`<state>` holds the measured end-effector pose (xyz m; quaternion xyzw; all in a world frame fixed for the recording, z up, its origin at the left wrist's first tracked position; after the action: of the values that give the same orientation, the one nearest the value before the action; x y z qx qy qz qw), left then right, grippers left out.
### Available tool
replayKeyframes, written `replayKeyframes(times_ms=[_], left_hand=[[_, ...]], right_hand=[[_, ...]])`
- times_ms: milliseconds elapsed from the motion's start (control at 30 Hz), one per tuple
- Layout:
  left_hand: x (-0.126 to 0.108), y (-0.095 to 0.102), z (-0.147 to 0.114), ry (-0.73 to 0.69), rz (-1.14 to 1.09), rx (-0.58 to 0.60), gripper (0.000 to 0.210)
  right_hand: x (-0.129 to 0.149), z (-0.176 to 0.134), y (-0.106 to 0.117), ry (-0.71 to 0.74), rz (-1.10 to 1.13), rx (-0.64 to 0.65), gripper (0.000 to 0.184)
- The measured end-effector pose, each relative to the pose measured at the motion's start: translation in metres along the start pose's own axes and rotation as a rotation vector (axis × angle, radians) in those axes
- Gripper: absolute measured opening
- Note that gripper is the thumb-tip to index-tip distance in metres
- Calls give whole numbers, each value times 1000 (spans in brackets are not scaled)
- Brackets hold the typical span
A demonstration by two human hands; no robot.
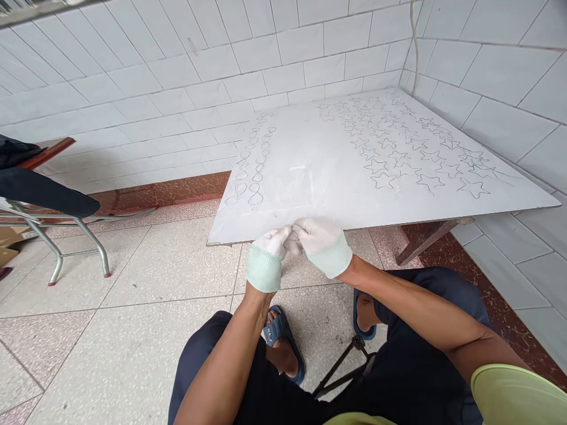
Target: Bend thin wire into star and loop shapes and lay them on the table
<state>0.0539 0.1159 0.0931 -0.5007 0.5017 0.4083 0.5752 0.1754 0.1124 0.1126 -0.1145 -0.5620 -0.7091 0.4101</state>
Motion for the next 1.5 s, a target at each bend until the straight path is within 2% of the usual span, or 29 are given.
replayKeyframes(times_ms=[67, 133, 267, 367, 467, 567, 800, 1100, 1267, 1400, 1500], left_hand=[[-5, -6, 1, -12, -37, 75, 60], [-7, -9, 1, -15, -88, 107, 61], [-8, -5, 1, -67, -198, 49, 61], [-8, -5, 0, -91, -189, 50, 62], [-8, -8, -2, -96, -181, 65, 61], [-12, -10, -5, -118, -169, 25, 62], [-9, -13, -11, -46, -90, -60, 67], [0, -8, -15, 21, -73, -94, 68], [6, -7, -12, 44, -85, -79, 69], [0, -2, -10, 2, -10, -94, 71], [-4, 6, -9, -48, 49, -129, 69]], right_hand=[[5, -1, 0, 36, 18, 15, 44], [7, -3, 1, 44, -25, -33, 42], [13, -9, 3, 112, -196, -155, 38], [16, -11, 4, 172, -324, -204, 37], [19, -13, 4, 230, -412, -231, 31], [18, -15, 1, 222, -451, -202, 27], [18, -12, -8, 146, -384, -44, 21], [10, -7, -21, 92, -322, 24, 23], [12, -7, -14, 72, -304, -1, 22], [9, -5, -12, 63, -139, 35, 31], [0, -5, -8, -13, -150, -46, 36]])
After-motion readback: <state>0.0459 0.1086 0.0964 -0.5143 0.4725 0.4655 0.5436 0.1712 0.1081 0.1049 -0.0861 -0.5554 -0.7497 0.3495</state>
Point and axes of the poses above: each hand's wrist, its own z-axis towards the middle knuckle, its own y-axis out of the back of the hand, x = y × z, the point moved 7 cm from there along z, towards the middle knuckle, and after that the axes turned 8 degrees about -z, right-handed, at the moved point
